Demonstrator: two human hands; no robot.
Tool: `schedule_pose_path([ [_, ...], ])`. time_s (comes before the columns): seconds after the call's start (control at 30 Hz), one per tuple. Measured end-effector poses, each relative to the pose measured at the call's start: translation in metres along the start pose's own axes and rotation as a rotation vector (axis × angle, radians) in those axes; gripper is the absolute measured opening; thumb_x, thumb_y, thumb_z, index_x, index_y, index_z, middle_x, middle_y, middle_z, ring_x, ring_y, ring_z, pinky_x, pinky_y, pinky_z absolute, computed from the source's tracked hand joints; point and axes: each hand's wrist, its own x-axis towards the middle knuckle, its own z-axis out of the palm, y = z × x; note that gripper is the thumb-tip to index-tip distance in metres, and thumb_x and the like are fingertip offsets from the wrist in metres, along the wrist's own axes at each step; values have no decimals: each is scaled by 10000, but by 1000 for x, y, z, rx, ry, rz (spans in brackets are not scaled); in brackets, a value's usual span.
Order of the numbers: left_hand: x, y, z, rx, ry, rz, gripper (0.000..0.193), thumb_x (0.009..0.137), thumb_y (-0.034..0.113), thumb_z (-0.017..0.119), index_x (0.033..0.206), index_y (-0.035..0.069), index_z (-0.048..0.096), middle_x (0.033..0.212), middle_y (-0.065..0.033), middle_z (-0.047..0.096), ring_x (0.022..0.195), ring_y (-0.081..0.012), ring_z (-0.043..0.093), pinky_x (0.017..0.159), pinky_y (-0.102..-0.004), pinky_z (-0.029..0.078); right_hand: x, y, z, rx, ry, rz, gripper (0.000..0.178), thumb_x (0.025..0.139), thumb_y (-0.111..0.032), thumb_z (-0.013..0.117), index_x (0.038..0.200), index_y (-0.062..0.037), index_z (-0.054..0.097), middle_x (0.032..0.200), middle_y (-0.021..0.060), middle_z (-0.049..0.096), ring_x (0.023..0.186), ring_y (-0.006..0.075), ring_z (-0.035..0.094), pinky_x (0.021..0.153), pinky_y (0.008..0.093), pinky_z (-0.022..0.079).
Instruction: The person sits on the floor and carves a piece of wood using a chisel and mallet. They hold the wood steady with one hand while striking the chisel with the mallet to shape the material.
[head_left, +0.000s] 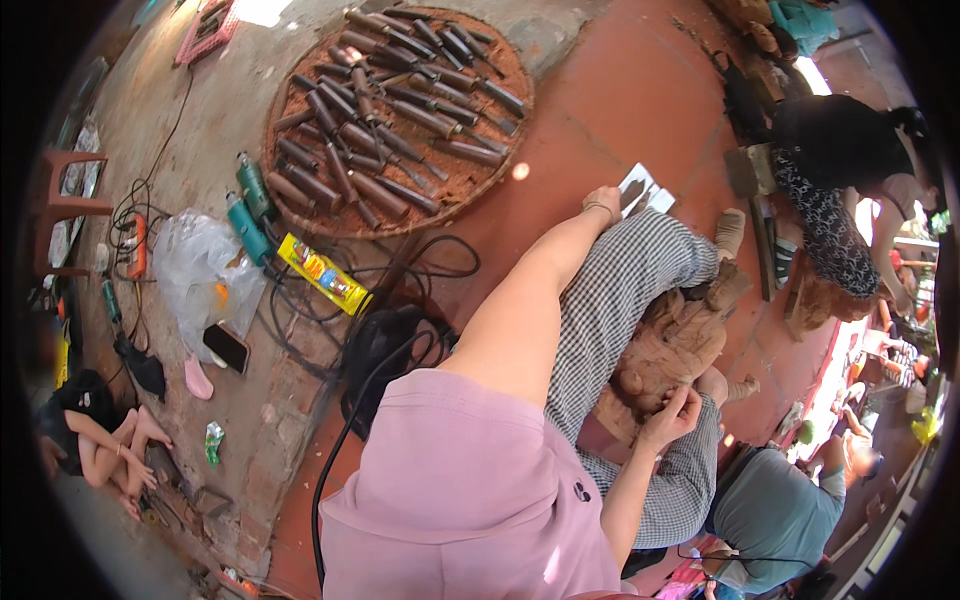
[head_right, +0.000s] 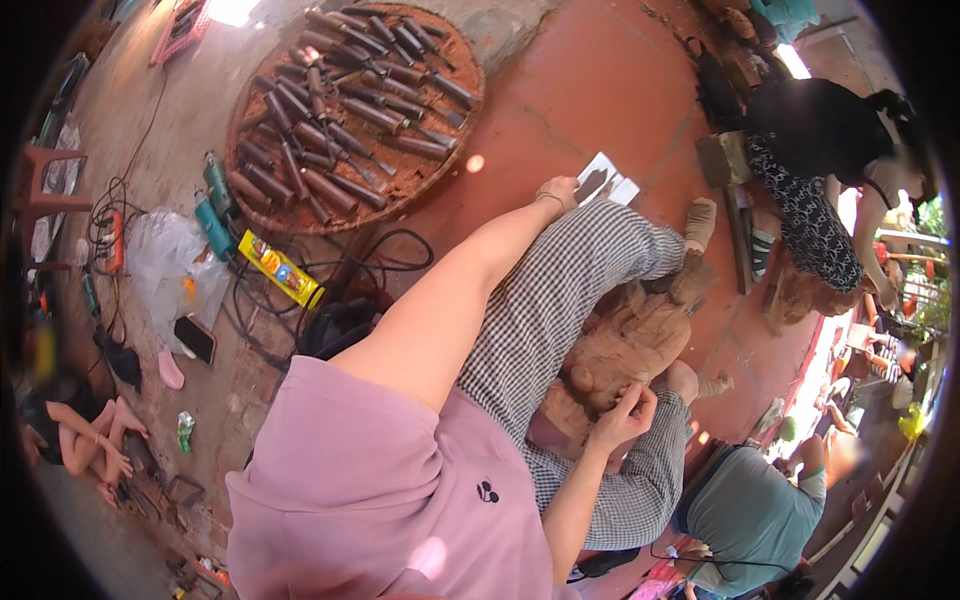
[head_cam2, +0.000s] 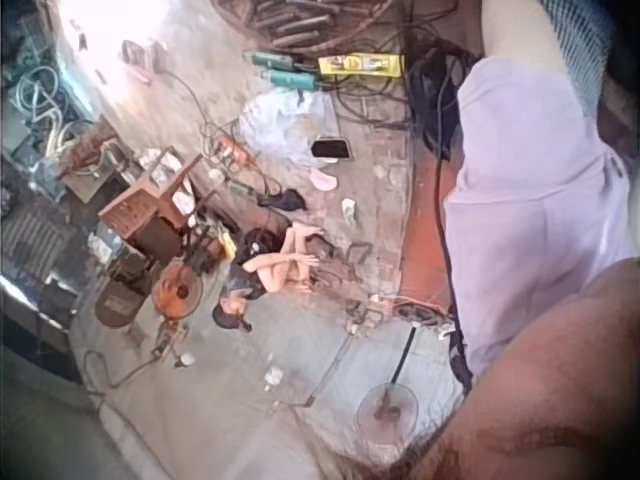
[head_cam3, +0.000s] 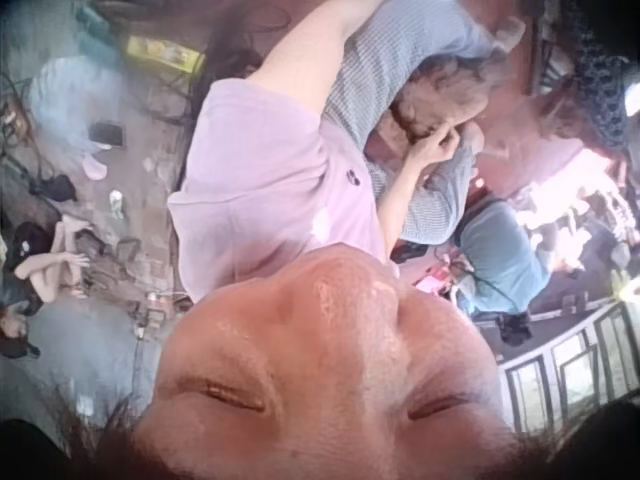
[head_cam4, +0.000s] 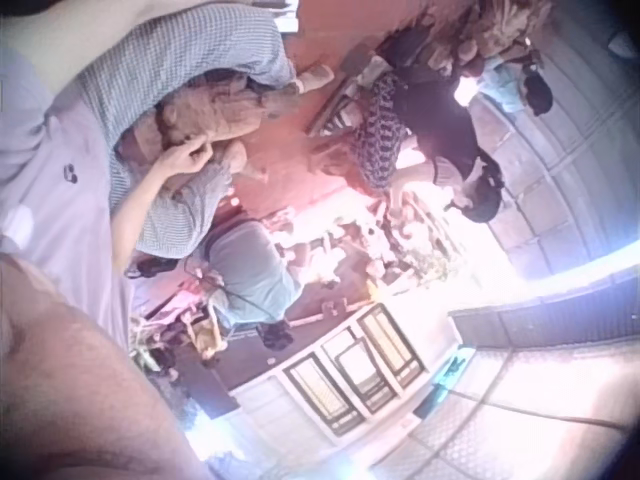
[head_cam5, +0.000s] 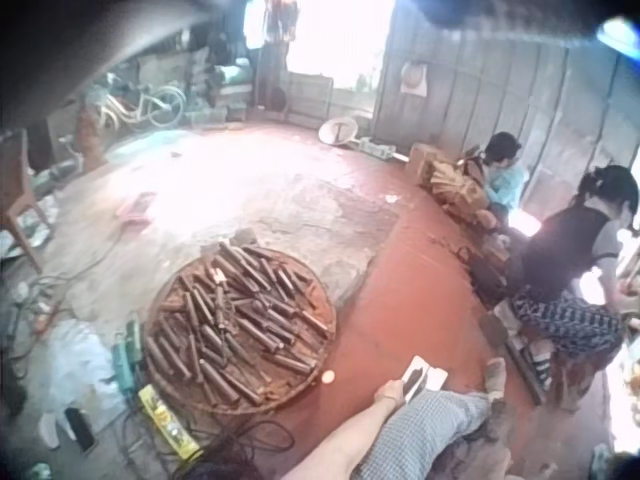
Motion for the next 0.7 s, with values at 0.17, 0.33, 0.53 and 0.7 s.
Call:
schedule_pose_path([
  [0.17,-27,-13,12,-490,263,-214,243,861,246,554,973,126,732,1005,-127,712,968,-307,676,879,-409,520,1,3,-3,-9,66,24,201,974,-186,584,854,-25,588,692,-4,559,600,58,466,552,207,374],
  [0.33,-72,-64,13,-1019,80,-359,278,916,214,495,859,33,698,752,-116,680,644,-177,641,581,-313,506,13,5,-13,124,31,127,211,969,-196,590,814,-53,588,681,-6,574,567,38,444,522,186,350],
  [0.53,-123,-70,3,-978,108,-353,286,897,123,515,1153,27,597,944,-136,679,772,-218,669,712,-354,523,27,0,-21,155,-38,315,191,965,-195,608,814,-81,589,647,-18,565,515,20,420,455,163,290],
  [0.7,-127,-72,0,-793,156,-195,320,867,134,563,1169,35,600,1108,-132,657,958,-248,662,863,-370,520,65,-3,-42,170,-452,522,183,979,-222,595,855,-89,578,664,-17,585,533,31,476,470,170,360],
])
